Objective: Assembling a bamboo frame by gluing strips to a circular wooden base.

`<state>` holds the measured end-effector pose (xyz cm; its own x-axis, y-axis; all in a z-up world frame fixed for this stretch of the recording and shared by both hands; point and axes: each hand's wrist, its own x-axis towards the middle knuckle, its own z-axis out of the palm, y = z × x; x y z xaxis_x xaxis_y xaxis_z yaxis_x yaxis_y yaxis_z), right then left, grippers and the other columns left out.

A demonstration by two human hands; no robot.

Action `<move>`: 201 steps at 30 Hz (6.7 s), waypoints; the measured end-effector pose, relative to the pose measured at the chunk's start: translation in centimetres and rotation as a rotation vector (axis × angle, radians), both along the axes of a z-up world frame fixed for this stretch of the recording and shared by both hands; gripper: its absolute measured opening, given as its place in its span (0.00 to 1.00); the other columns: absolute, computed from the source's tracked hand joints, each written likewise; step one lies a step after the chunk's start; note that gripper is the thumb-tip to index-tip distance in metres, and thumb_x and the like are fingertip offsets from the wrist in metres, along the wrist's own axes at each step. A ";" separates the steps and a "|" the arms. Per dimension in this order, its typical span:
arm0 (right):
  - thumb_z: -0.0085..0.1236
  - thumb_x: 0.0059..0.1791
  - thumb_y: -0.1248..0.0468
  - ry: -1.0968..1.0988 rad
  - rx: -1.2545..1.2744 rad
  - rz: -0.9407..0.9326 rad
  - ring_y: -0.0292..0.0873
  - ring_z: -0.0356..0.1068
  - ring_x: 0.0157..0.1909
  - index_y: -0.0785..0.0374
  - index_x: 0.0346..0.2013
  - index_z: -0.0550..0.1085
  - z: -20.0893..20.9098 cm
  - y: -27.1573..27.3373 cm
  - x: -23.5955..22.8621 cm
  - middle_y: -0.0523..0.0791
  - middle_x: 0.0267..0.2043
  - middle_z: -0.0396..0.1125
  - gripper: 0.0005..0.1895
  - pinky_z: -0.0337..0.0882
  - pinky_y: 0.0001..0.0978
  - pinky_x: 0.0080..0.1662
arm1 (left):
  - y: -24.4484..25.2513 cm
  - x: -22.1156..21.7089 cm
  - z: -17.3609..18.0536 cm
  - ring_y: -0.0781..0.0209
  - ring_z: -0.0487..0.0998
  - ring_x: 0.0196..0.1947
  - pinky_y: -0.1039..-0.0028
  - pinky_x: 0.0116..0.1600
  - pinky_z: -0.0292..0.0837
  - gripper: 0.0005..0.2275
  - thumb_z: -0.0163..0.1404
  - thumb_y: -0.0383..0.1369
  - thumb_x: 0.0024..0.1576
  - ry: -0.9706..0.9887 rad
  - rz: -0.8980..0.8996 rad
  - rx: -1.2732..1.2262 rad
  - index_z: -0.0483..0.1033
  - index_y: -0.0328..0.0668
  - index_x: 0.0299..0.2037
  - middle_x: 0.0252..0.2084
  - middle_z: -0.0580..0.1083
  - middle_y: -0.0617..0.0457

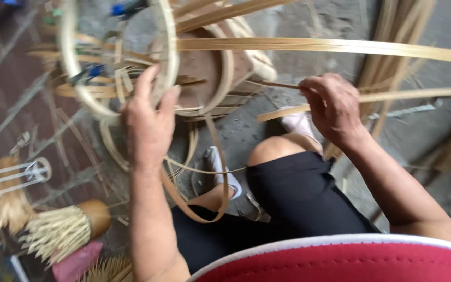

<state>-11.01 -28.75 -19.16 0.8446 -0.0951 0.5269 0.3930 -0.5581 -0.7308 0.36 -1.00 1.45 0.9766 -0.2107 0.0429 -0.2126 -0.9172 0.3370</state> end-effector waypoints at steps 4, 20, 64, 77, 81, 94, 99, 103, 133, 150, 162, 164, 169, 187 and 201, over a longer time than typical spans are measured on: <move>0.60 0.63 0.66 -0.030 0.003 -0.034 0.45 0.70 0.37 0.58 0.54 0.72 6.6 2.6 2.7 0.44 0.39 0.70 0.06 0.69 0.37 0.40 | 0.6 0.5 -0.5 0.55 0.86 0.39 0.67 0.41 0.83 0.18 0.53 0.33 0.63 0.054 0.028 -0.141 0.68 0.42 0.63 0.49 0.81 0.47; 0.58 0.60 0.59 -0.013 -0.145 -0.002 0.38 0.61 0.25 0.50 0.65 0.74 10.0 7.5 8.2 0.40 0.27 0.61 0.17 0.63 0.33 0.30 | 0.8 1.0 -0.6 0.46 0.81 0.58 0.63 0.59 0.78 0.18 0.53 0.35 0.66 -0.036 -0.106 -0.156 0.71 0.36 0.63 0.56 0.79 0.40; 0.51 0.58 0.66 0.039 -0.343 0.036 0.38 0.64 0.27 0.45 0.69 0.71 12.3 7.8 8.9 0.42 0.38 0.68 0.25 0.64 0.35 0.31 | -0.9 1.4 -0.7 0.63 0.86 0.38 0.73 0.42 0.79 0.10 0.56 0.34 0.64 -0.101 -0.008 -0.202 0.72 0.37 0.49 0.39 0.83 0.49; 0.64 0.51 0.65 -0.150 -0.157 0.010 0.48 0.72 0.46 0.55 0.53 0.78 6.5 2.8 -1.7 0.45 0.46 0.71 0.15 0.72 0.40 0.47 | -0.6 1.2 -1.2 0.62 0.85 0.34 0.72 0.38 0.77 0.09 0.56 0.33 0.64 -0.127 -0.036 -0.201 0.73 0.37 0.47 0.36 0.82 0.50; 0.61 0.51 0.61 0.604 0.599 0.178 0.37 0.71 0.39 0.58 0.53 0.77 5.3 1.8 -4.0 0.42 0.39 0.72 0.16 0.72 0.29 0.43 | -0.4 1.7 -1.7 0.64 0.82 0.29 0.73 0.31 0.75 0.07 0.55 0.34 0.65 -0.046 0.031 -0.164 0.74 0.40 0.46 0.33 0.81 0.51; 0.50 0.60 0.58 0.418 1.604 0.296 0.39 0.71 0.37 0.68 0.55 0.76 5.1 3.4 0.5 0.48 0.39 0.73 0.16 0.72 0.31 0.41 | -0.7 1.4 -1.1 0.65 0.82 0.41 0.74 0.46 0.76 0.09 0.55 0.31 0.67 -0.068 -0.049 -0.260 0.71 0.32 0.49 0.40 0.82 0.45; 0.51 0.61 0.60 0.375 1.563 0.222 0.40 0.72 0.40 0.68 0.51 0.77 5.5 3.0 1.3 0.47 0.39 0.73 0.14 0.74 0.33 0.43 | -0.9 1.4 -0.7 0.66 0.83 0.42 0.75 0.47 0.76 0.09 0.54 0.31 0.66 -0.064 -0.038 -0.237 0.71 0.32 0.49 0.41 0.82 0.45; 0.53 0.61 0.61 0.376 1.572 0.199 0.40 0.72 0.40 0.68 0.49 0.77 5.1 3.1 1.5 0.47 0.39 0.73 0.12 0.74 0.34 0.43 | -0.9 1.3 -0.7 0.65 0.83 0.43 0.75 0.48 0.76 0.09 0.54 0.30 0.66 -0.064 -0.061 -0.247 0.70 0.33 0.49 0.42 0.82 0.45; 0.45 0.56 0.66 0.429 0.794 -0.641 0.41 0.75 0.40 0.65 0.59 0.65 1.7 -18.6 -16.8 0.48 0.39 0.70 0.16 0.80 0.38 0.45 | 20.1 20.5 -12.6 0.23 0.74 0.48 0.43 0.56 0.74 0.22 0.41 0.30 0.72 0.426 0.022 -0.116 0.59 0.19 0.73 0.53 0.69 0.14; 0.62 0.43 0.56 0.321 -0.429 -0.083 0.54 0.58 0.69 0.56 0.64 0.71 -11.3 -3.5 -9.8 0.50 0.67 0.62 0.34 0.54 0.47 0.67 | 27.6 27.2 -14.0 0.34 0.81 0.43 0.56 0.43 0.83 0.21 0.40 0.30 0.66 0.941 0.077 -0.204 0.61 0.30 0.68 0.53 0.74 0.33; 0.57 0.44 0.71 0.382 -0.032 0.106 0.51 0.69 0.44 0.59 0.54 0.76 -12.4 -2.2 -5.4 0.45 0.36 0.69 0.22 0.67 0.45 0.48 | 1.2 2.0 -2.6 0.64 0.80 0.45 0.76 0.42 0.81 0.12 0.56 0.26 0.66 0.069 0.005 -0.482 0.68 0.32 0.55 0.48 0.77 0.49; 0.61 0.41 0.70 0.442 -0.027 0.091 0.51 0.69 0.42 0.57 0.55 0.75 -8.9 -3.4 -5.6 0.45 0.34 0.67 0.27 0.67 0.45 0.47 | 1.0 1.7 -2.6 0.66 0.79 0.42 0.77 0.42 0.78 0.11 0.56 0.26 0.66 0.018 0.002 -0.451 0.70 0.33 0.54 0.45 0.78 0.50; 0.66 0.34 0.54 0.500 0.211 0.086 0.47 0.67 0.38 0.56 0.64 0.69 -3.4 -4.6 -6.0 0.43 0.36 0.63 0.42 0.69 0.40 0.44 | -0.7 1.0 -1.2 0.67 0.83 0.38 0.78 0.39 0.77 0.08 0.56 0.29 0.64 -0.089 -0.041 -0.295 0.72 0.36 0.49 0.40 0.82 0.50; 0.57 0.51 0.66 0.409 0.119 0.206 0.49 0.77 0.37 0.55 0.61 0.72 6.5 1.3 1.9 0.49 0.36 0.75 0.22 0.76 0.41 0.41 | -0.4 1.1 -0.4 0.60 0.85 0.47 0.71 0.51 0.78 0.13 0.53 0.32 0.65 0.019 -0.064 -0.219 0.68 0.35 0.55 0.46 0.82 0.44; 0.52 0.55 0.68 0.389 0.428 0.304 0.40 0.78 0.53 0.55 0.56 0.77 6.4 2.1 4.1 0.44 0.54 0.76 0.15 0.80 0.31 0.47 | -0.1 1.0 -0.7 0.59 0.85 0.48 0.71 0.50 0.78 0.12 0.53 0.32 0.66 0.003 -0.101 -0.230 0.68 0.35 0.55 0.47 0.82 0.43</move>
